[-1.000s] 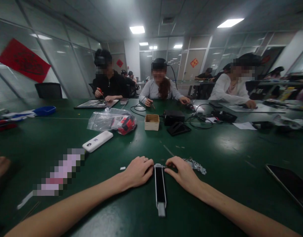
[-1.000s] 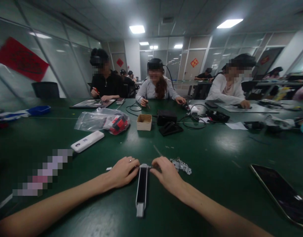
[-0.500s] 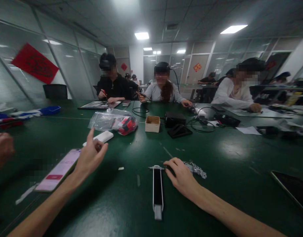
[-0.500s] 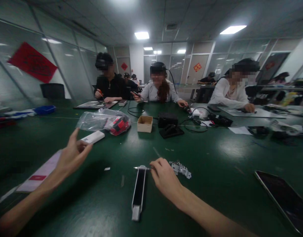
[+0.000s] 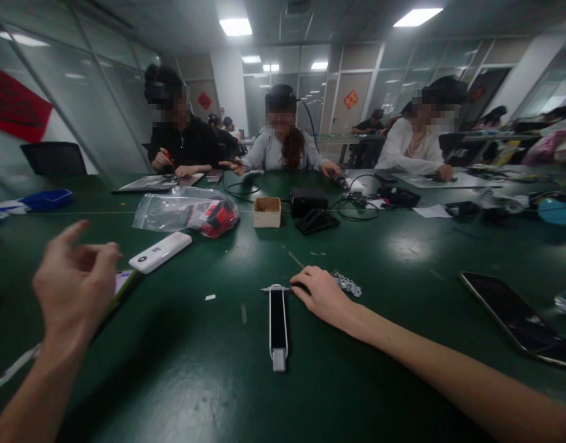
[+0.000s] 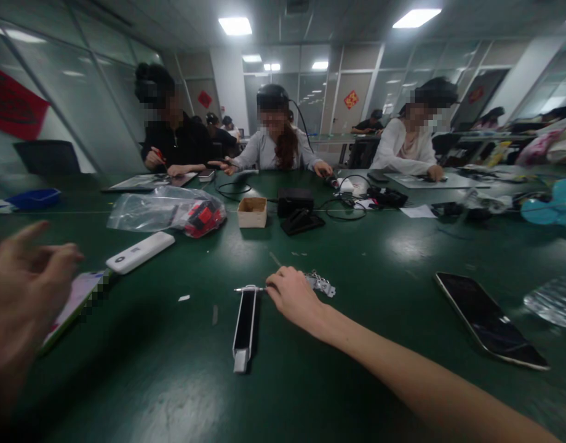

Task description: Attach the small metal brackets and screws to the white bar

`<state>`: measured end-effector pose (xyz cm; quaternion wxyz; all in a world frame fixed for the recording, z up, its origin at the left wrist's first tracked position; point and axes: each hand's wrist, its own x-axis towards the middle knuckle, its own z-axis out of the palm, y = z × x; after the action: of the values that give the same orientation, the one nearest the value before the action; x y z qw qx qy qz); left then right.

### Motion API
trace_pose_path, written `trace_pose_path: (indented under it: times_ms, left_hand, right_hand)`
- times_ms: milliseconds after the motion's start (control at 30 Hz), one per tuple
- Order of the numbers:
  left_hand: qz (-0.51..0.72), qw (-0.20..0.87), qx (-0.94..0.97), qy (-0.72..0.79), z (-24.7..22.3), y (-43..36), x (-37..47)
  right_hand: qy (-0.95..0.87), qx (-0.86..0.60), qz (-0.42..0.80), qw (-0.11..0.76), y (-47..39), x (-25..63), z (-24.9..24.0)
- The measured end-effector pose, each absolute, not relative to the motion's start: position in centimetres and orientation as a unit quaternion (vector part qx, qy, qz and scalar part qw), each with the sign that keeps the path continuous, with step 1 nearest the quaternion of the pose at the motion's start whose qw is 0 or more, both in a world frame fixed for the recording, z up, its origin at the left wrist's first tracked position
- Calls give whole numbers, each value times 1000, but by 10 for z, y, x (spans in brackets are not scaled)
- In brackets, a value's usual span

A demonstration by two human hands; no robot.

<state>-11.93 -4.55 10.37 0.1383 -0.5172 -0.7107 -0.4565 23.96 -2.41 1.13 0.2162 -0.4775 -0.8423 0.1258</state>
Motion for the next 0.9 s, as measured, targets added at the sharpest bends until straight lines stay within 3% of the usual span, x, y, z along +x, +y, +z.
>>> trace_pose_path:
  times_ms: [167, 300, 400, 500, 633, 900]
  left_hand:
    - [-296, -5, -708, -642, 72, -39, -70]
    - [-194, -56, -820, -536, 30, -31, -45]
    - [-201, -38, -862, -464, 12, -17, -26]
    - [-289, -11, -873, -392, 8, 2, -3]
    - [-341, -4, -859, -381, 9, 17, 20]
    - [-180, 33, -938, -294, 13, 4, 9]
  right_hand:
    - [-855, -453, 184, 174, -16, 245, 25]
    - [-842, -475, 194, 165, -12, 243, 25]
    - [-830, -494, 185, 180, -12, 240, 15]
    - [-832, -489, 149, 215, -14, 238, 4]
    - [-818, -484, 132, 280, -21, 236, -3]
    - [-813, -455, 164, 325, -28, 236, 7]
